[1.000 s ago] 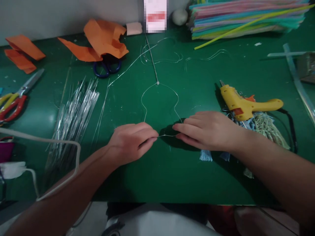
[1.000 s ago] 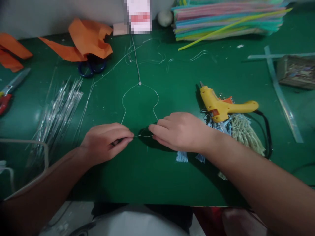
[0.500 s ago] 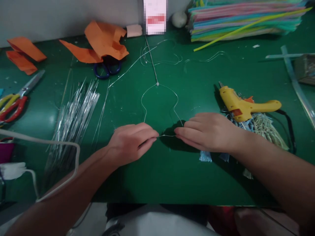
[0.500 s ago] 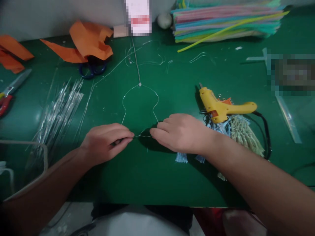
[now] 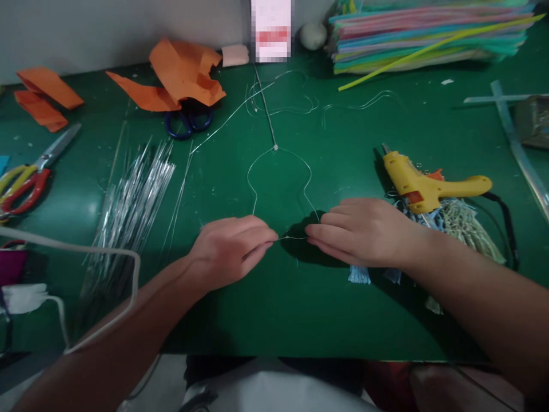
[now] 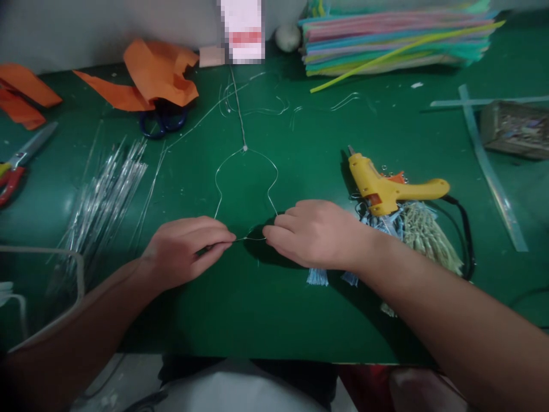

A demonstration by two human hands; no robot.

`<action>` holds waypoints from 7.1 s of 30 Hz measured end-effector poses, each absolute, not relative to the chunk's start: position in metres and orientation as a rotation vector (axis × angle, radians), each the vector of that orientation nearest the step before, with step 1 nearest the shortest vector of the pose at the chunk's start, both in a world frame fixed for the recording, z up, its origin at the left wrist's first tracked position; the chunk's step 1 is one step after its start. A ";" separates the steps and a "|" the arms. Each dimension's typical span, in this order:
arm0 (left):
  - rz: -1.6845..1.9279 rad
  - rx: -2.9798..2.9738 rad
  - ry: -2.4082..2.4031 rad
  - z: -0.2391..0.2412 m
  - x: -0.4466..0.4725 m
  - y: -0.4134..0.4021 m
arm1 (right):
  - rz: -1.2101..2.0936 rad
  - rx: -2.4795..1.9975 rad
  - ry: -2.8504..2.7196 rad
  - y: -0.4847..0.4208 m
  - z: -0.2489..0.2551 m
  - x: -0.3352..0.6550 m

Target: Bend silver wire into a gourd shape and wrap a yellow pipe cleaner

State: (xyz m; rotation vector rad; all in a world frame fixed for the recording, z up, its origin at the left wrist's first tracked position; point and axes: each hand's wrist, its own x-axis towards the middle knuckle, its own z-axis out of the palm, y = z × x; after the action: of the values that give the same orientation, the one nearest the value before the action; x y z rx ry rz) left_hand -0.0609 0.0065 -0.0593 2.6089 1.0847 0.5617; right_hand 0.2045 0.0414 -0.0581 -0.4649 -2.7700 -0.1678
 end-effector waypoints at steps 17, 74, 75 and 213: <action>0.576 2.636 1.055 -0.059 -0.061 0.007 | -0.173 -0.450 -2.773 0.041 -0.059 0.204; 0.631 2.637 1.052 -0.060 -0.059 0.009 | -0.170 -0.433 -2.740 0.043 -0.062 0.204; 0.637 2.640 1.050 -0.059 -0.059 0.009 | -0.169 -0.432 -2.737 0.043 -0.062 0.204; 0.794 2.763 1.011 -0.060 -0.044 0.010 | -0.229 -0.416 -2.727 0.041 -0.067 0.200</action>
State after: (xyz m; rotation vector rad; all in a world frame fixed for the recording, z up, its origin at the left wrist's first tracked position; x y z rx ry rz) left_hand -0.0442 0.0098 -0.0596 2.7632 1.0106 0.7938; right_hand 0.2004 0.0409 -0.0667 -0.4158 -2.7268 -0.2295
